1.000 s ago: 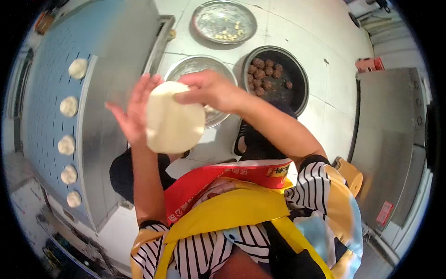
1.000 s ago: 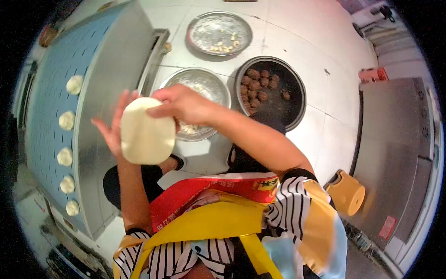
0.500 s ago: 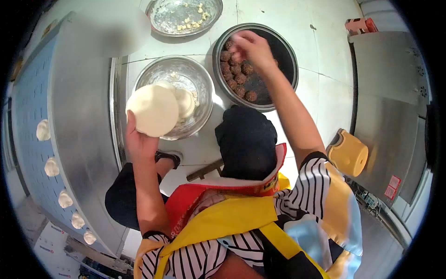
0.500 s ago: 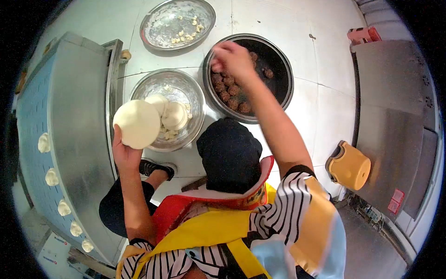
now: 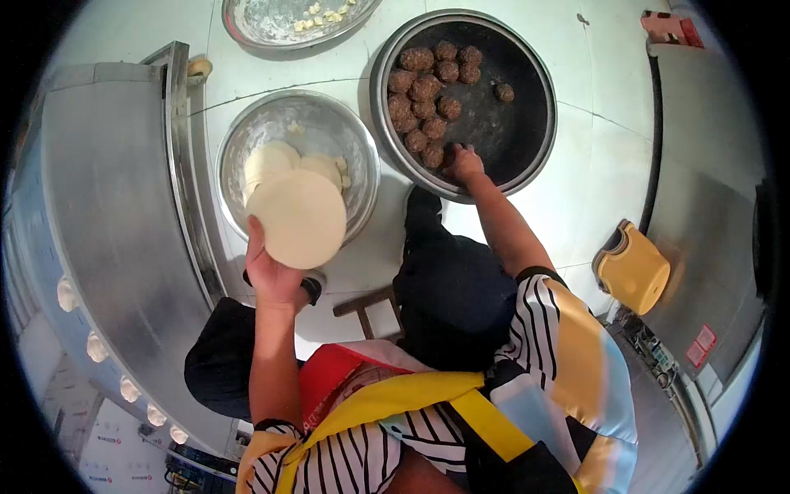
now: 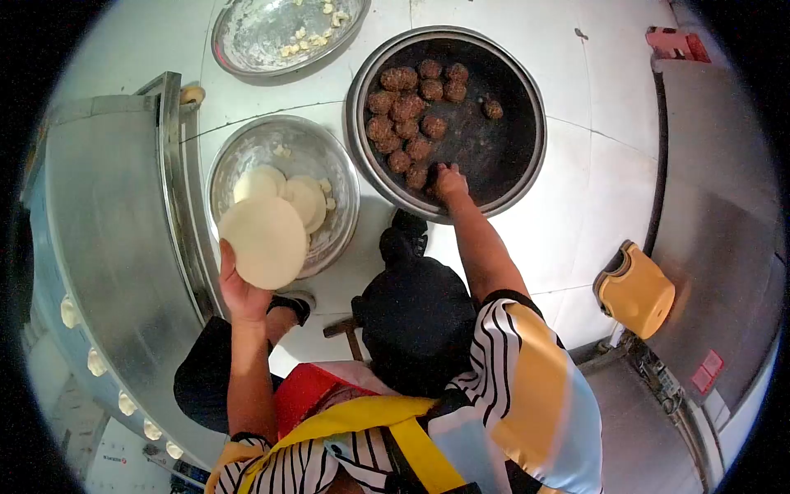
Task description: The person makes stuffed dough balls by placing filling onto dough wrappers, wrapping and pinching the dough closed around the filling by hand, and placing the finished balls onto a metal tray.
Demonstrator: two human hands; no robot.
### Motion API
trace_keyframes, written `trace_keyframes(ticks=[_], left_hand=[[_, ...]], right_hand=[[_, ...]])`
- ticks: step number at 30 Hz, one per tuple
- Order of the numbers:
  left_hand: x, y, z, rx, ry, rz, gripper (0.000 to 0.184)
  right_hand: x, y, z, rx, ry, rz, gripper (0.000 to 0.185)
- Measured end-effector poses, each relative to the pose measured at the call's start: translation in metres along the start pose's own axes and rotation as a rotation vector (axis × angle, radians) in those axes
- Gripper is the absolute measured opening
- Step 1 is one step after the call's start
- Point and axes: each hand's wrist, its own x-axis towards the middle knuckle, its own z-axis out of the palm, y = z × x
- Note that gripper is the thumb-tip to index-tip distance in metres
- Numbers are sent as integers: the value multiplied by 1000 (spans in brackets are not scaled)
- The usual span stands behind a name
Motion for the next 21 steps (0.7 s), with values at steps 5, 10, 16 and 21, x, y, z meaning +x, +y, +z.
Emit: trace_keyframes(ticks=[5, 10, 16, 21], left_hand=[[13, -15, 7, 125, 153, -49, 54], [9, -16, 26, 117, 69, -25, 53], [-34, -11, 47, 8, -90, 48, 54], [-93, 12, 44, 0, -241, 163, 51]], right_hand=[[-32, -21, -68, 590, 27, 19, 53], [-141, -124, -228, 821, -108, -547, 45], [-274, -264, -277, 85, -1, -1084, 49], [-324, -297, -253, 15, 86, -1216, 46]])
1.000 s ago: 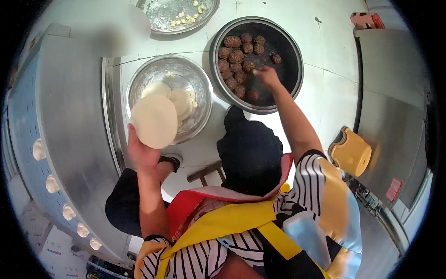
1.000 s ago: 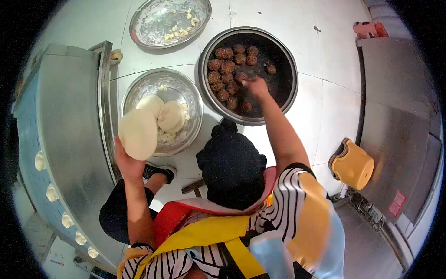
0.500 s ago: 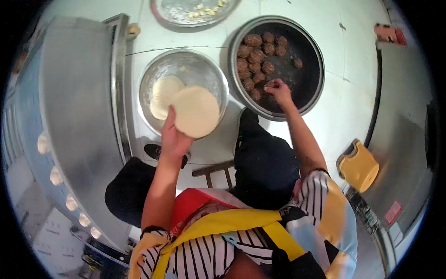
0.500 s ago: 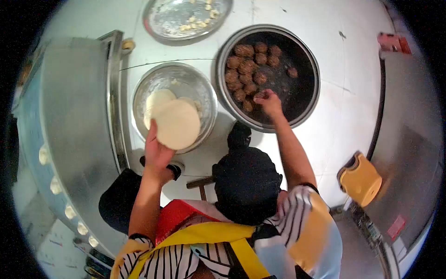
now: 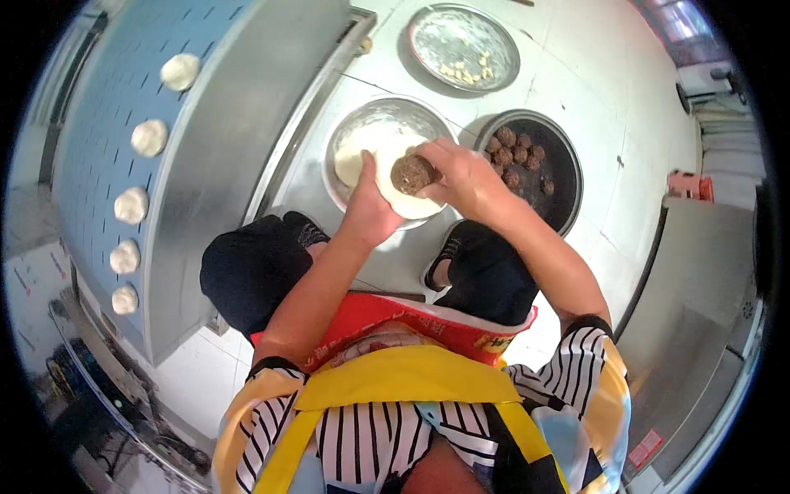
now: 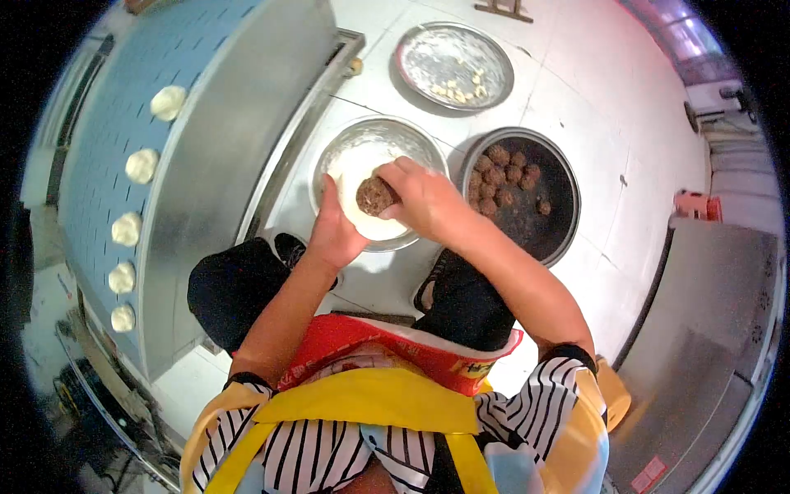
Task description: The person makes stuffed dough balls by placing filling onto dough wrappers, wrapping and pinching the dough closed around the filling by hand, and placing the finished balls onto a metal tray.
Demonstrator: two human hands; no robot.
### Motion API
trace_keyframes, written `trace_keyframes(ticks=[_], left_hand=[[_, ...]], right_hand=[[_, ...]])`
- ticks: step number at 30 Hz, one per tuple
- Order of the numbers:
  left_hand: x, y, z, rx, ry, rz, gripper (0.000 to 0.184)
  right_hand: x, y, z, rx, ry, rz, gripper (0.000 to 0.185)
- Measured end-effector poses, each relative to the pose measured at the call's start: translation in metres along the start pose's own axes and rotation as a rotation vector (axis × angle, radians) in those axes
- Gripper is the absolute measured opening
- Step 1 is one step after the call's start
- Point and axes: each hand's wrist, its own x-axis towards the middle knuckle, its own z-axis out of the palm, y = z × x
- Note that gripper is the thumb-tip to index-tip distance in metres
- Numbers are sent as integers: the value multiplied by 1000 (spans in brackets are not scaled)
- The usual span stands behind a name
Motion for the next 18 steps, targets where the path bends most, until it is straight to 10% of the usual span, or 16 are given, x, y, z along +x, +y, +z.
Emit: trace_keyframes(ticks=[7, 10, 18], left_hand=[[-64, 31, 8, 264, -14, 203, 52], [-83, 40, 12, 231, 7, 139, 52], [-102, 41, 13, 287, 27, 166, 52]], right_hand=[[1, -51, 3, 444, 242, 125, 34], [10, -37, 12, 776, 8, 462, 18], [19, -60, 30, 1008, -39, 288, 11]])
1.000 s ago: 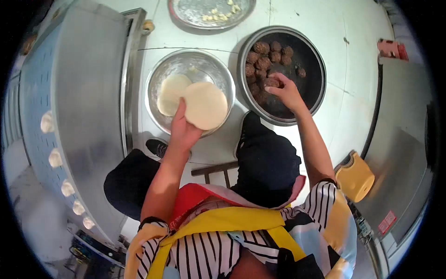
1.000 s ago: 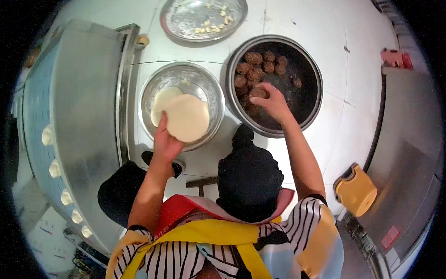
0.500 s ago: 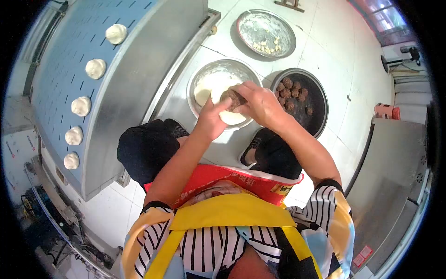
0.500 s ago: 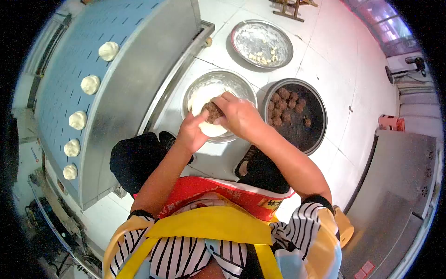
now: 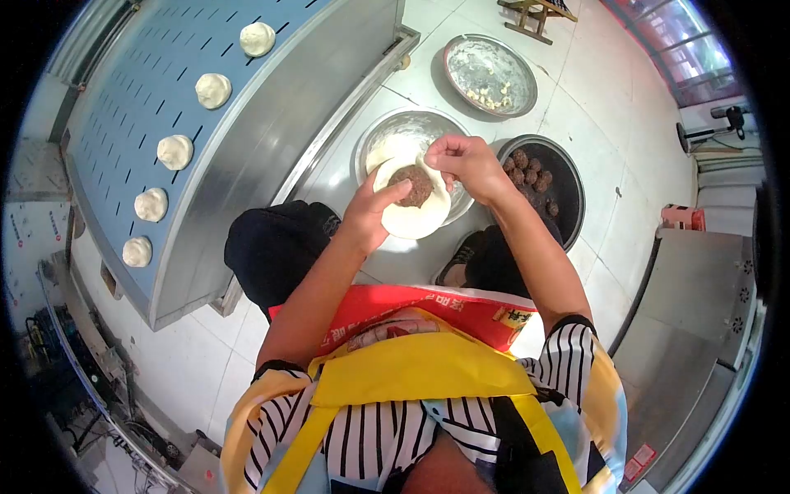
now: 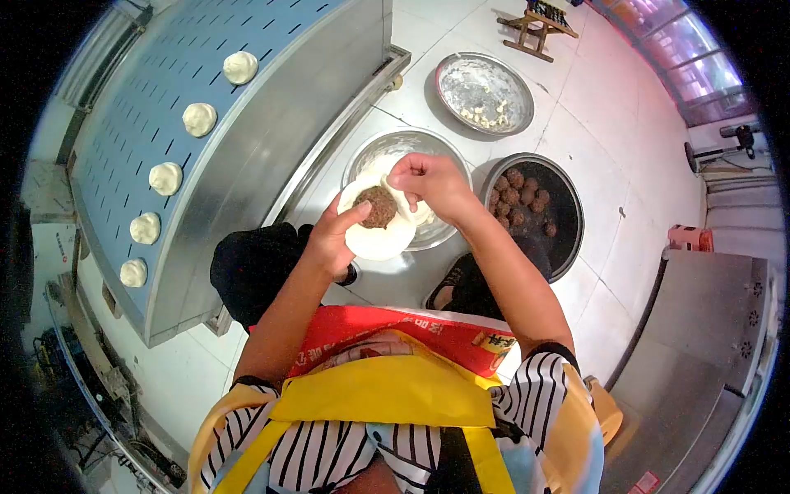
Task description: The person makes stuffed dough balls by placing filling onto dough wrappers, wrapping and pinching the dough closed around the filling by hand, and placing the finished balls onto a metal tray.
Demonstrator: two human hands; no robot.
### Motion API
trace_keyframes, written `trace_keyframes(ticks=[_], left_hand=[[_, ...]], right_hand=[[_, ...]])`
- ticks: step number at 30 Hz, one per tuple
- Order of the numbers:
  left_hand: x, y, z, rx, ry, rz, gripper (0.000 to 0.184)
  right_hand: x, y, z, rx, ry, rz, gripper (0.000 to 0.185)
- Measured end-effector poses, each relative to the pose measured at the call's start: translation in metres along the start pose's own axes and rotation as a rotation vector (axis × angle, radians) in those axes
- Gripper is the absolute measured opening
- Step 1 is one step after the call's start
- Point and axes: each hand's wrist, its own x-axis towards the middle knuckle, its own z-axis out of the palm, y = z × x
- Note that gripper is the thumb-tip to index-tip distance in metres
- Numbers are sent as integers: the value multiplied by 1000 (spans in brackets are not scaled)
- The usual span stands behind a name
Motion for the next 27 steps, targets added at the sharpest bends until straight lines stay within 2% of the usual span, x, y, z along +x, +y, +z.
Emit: trace_keyframes(ticks=[6, 10, 12, 16, 19, 21, 24, 27], left_hand=[[-6, 15, 6, 202, 92, -56, 49], [-4, 6, -1, 316, 204, 89, 47], [-2, 3, -4, 408, 280, 193, 46], [0, 4, -8, 580, 329, 219, 44], [-6, 13, -1, 621, 333, 158, 43], [-6, 23, 3, 663, 305, 84, 43], [-1, 24, -4, 771, 199, 144, 42], [1, 17, -5, 801, 296, 152, 42]], right_hand=[[0, 3, 8, -34, -40, -53, 8], [-5, 5, 13, -181, 3, -121, 8], [-10, -4, 23, -89, 38, -136, 9], [-5, 0, 20, -74, -15, -102, 10], [-3, 6, 22, 0, -8, -277, 10], [-3, 10, 20, -27, -21, -221, 10], [-8, 4, 25, -51, 32, -208, 11], [-8, -2, 26, -125, 41, -143, 9]])
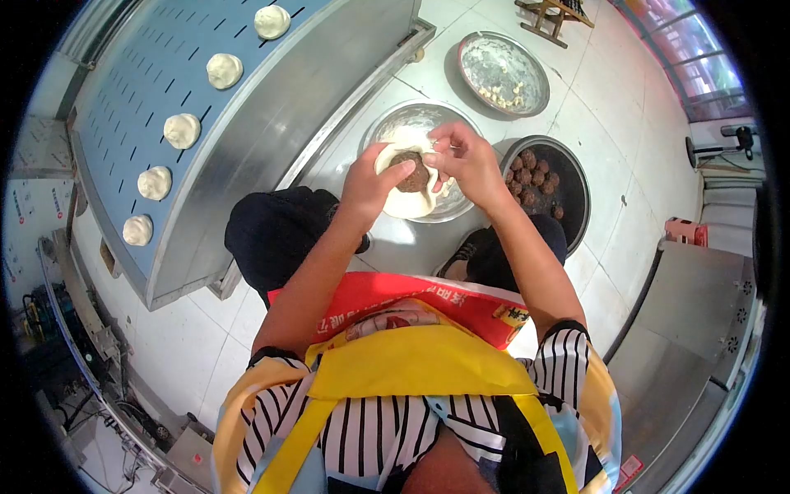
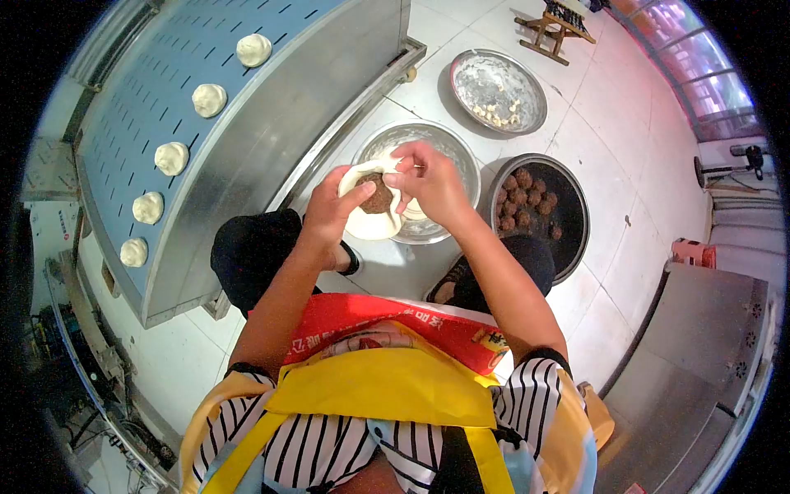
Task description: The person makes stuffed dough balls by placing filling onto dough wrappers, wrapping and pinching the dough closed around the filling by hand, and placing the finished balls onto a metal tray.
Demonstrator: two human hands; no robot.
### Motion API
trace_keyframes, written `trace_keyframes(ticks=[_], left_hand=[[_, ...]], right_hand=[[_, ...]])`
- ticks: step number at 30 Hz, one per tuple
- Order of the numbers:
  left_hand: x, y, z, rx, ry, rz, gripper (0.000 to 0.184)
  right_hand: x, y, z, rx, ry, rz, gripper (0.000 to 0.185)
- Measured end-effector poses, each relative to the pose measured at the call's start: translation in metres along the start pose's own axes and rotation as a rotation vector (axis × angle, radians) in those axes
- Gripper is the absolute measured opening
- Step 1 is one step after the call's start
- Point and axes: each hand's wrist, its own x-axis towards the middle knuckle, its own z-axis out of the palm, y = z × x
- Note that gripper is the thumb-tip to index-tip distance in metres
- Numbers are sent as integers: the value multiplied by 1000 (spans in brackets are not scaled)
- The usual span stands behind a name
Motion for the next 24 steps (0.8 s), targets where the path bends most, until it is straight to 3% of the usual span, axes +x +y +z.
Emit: trace_keyframes(ticks=[3, 9, 10, 12, 13, 15, 22, 24], left_hand=[[-3, -1, -1, 148, 12, -4, 41], [3, 4, -14, 305, -198, 112, 46], [6, -2, -14, 306, -130, 123, 45], [9, -10, -12, 312, 2, 147, 44], [7, -7, -9, 301, 40, 82, 43], [-3, 2, -3, 274, 117, -50, 42], [-5, -4, -14, 360, -49, 116, 44], [3, -4, -21, 459, -140, 144, 46]], right_hand=[[0, 4, -1, -67, -75, -48, 6], [-5, 10, 6, -173, -67, -292, 6], [-5, 11, 6, -223, -54, -316, 6], [-5, 8, 7, -203, 19, -167, 5], [-4, 6, 8, -192, 58, -93, 4], [-1, 8, 7, -248, 8, -150, 4], [-2, 16, 12, -214, -86, -343, 3], [-1, 17, 10, -237, -109, -307, 6]])
